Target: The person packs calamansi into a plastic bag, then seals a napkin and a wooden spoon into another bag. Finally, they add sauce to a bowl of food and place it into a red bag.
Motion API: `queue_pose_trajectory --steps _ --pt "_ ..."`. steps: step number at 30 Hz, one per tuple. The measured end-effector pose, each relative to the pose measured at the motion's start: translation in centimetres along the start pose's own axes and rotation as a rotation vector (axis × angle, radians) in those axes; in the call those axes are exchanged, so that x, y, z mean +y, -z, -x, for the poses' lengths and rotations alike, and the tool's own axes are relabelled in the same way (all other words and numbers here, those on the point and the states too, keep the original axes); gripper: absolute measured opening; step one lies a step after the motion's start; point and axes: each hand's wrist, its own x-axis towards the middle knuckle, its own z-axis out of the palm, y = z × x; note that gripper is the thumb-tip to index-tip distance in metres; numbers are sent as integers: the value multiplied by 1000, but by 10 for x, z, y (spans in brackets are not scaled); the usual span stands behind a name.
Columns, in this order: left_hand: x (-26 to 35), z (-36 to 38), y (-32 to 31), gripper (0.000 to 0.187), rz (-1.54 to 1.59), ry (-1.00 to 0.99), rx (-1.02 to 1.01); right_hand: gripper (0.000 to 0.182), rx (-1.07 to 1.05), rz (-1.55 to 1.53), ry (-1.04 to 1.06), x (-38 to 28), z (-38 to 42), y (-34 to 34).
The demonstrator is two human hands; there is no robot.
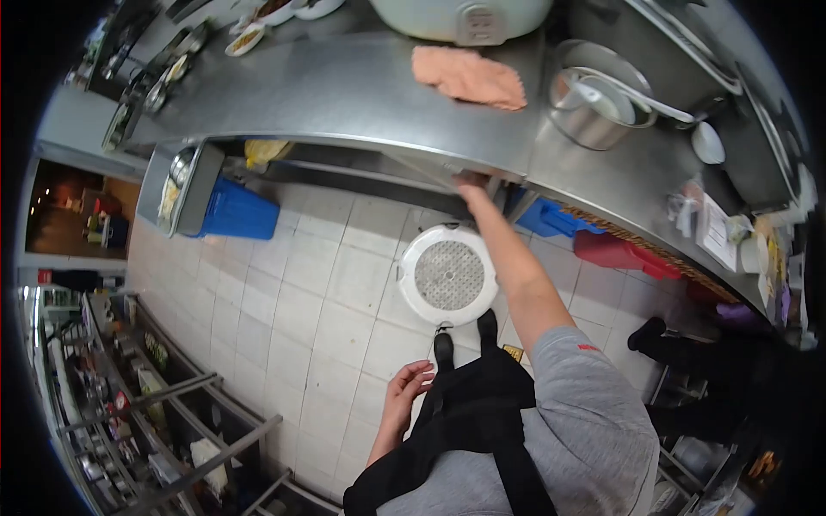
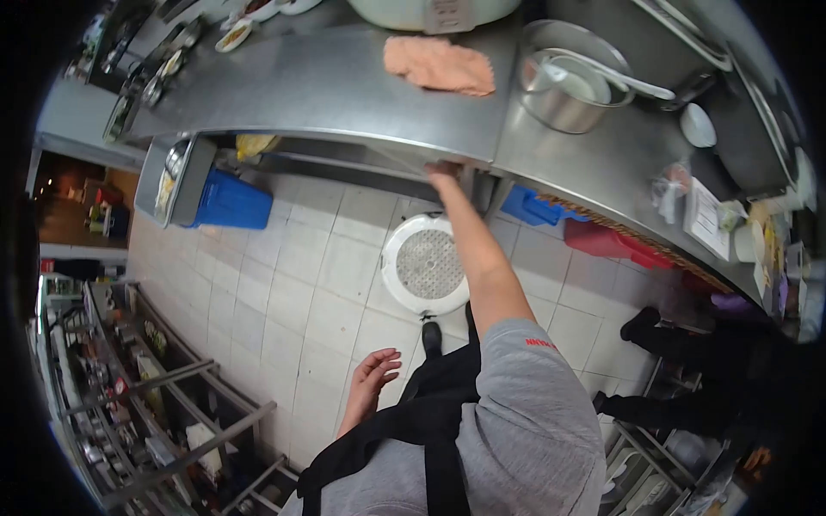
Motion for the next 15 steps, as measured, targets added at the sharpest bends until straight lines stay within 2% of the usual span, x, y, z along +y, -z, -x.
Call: queue_pose_trajectory --steps 2,3,4,5,6,7,8,9,10,11,12,13,15 --pt "4 -11 -1 29 -27 -27 34 39 -364 168 -21 -1 13 2" --pt "9 -17 -3 29 -45 -43 34 37 -465 -9 63 -31 58 49" --pt "15 -24 -5 30 -72 -61 23 41 -86 129 318 1 70 16" --pt "21 -31 -5 31 -78 -83 -12 49 -54 -91 320 4 109 27" --pt "29 -40 -3 31 -112 -111 -62 54 87 -489 503 23 148 20" --pt "32 -52 6 31 -138 -123 -101 32 -139 -232 403 56 168 17" --pt "35 -67 17 32 -160 -135 -134 24 -279 -87 512 57 204 52" --pt "39 -83 28 32 -216 -136 -132 23 -445 -26 263 82 227 55" --pt "45 -98 37 31 -267 -141 -125 25 -314 45 316 109 257 68" --pt "54 -110 40 30 -321 -155 -129 20 -410 74 109 123 280 91" --pt "65 -121 36 30 -357 -172 -182 17 -178 40 69 160 301 95" --pt "76 -128 34 29 -390 -188 -225 13 -132 -111 -47 189 322 113" --pt "99 -135 24 27 -456 -222 -328 11 173 -469 -491 231 366 152"
